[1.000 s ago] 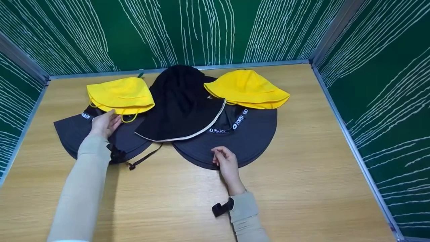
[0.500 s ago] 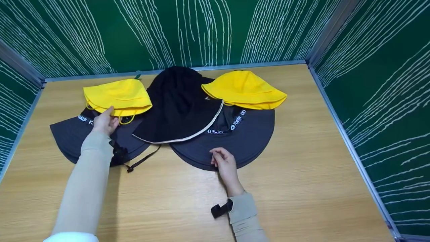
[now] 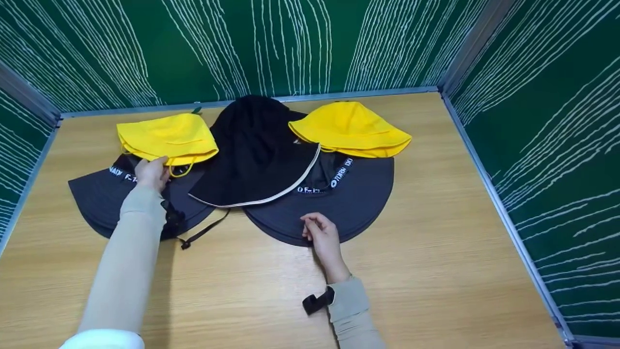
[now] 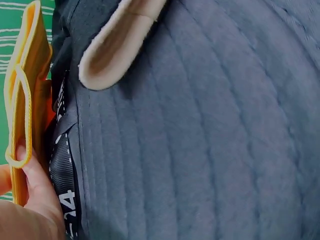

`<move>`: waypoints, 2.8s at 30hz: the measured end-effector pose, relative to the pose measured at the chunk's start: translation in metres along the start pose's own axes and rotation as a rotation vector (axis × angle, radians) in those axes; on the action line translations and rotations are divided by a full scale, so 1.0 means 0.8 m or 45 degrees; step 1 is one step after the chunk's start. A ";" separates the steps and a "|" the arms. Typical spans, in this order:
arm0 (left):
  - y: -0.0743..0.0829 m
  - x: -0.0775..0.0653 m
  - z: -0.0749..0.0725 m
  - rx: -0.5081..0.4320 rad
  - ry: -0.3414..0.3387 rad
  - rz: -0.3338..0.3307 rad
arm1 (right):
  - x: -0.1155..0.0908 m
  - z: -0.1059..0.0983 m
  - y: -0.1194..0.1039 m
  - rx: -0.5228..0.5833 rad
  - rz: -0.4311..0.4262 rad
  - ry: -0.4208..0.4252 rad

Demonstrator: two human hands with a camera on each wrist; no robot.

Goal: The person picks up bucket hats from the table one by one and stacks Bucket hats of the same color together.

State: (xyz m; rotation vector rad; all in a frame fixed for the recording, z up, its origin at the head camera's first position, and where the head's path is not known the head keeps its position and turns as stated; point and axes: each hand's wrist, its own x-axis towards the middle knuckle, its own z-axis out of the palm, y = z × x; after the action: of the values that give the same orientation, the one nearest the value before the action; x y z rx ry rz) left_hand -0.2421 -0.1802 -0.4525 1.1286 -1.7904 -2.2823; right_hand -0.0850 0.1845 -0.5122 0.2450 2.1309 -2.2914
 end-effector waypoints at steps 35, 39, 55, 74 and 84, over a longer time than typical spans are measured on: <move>-0.003 -0.148 0.017 -0.588 -0.219 0.503 | 0.002 0.001 -0.001 0.000 0.020 0.038; -0.021 -0.171 0.012 -0.634 -0.290 0.548 | 0.002 0.000 0.000 -0.027 0.016 0.044; -0.081 -0.214 -0.018 -0.630 -0.435 0.653 | 0.001 0.001 -0.002 -0.033 0.056 0.042; -0.100 -0.231 -0.024 -0.703 -0.427 0.606 | -0.005 0.023 -0.060 0.252 -0.039 -0.115; -0.108 -0.248 -0.024 -0.659 -0.490 0.613 | -0.019 0.072 -0.118 0.320 0.024 -0.577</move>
State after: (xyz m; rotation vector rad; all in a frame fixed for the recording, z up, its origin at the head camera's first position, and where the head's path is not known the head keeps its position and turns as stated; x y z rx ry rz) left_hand -0.0516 -0.0800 -0.4254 0.1647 -1.2285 -2.5133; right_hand -0.0865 0.1334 -0.4132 -0.2343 1.6207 -2.3189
